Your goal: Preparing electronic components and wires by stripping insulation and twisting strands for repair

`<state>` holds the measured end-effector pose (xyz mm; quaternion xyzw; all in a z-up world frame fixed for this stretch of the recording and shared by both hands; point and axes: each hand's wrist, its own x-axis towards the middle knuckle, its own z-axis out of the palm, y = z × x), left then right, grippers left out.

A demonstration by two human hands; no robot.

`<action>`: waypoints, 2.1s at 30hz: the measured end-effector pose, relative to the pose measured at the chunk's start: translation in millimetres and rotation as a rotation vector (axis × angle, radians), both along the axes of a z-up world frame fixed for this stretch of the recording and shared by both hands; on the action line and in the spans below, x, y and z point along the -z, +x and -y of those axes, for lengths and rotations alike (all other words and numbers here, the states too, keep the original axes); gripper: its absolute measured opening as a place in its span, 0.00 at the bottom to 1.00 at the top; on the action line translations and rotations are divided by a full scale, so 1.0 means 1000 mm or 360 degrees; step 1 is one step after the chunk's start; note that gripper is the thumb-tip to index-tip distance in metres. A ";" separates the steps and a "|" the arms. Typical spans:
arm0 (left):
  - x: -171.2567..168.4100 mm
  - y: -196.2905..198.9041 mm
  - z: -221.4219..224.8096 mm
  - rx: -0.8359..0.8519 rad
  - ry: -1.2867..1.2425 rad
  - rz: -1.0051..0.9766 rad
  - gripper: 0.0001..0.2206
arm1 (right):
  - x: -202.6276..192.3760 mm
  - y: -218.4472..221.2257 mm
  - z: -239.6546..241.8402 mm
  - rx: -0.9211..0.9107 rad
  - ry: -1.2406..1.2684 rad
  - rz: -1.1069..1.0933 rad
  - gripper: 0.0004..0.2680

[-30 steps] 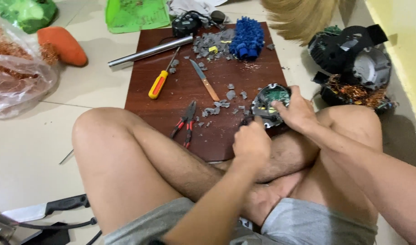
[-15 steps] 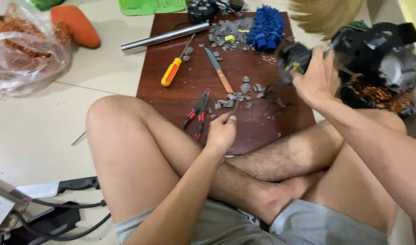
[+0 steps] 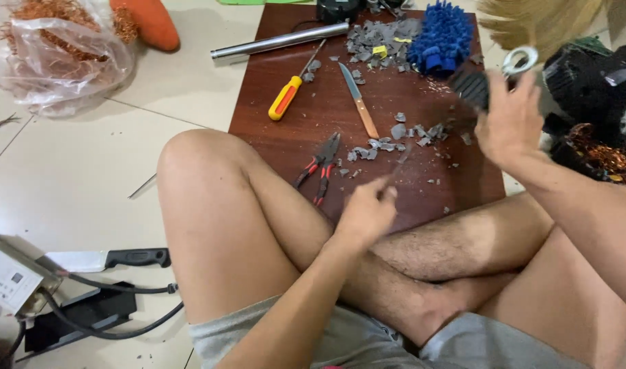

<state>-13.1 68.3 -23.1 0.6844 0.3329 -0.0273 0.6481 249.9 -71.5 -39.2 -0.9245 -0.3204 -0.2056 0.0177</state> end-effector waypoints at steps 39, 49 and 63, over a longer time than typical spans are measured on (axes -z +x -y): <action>0.023 0.034 -0.030 0.0559 0.1166 -0.0409 0.17 | 0.076 -0.021 -0.023 -0.0032 -0.0088 -0.0753 0.14; 0.042 0.025 -0.009 0.0422 0.0769 -0.0142 0.15 | 0.078 -0.052 0.009 -0.0189 -0.0133 -0.0721 0.10; 0.063 0.028 -0.003 0.0273 0.0321 0.0150 0.13 | 0.051 -0.152 0.022 0.0001 0.1557 -0.2060 0.09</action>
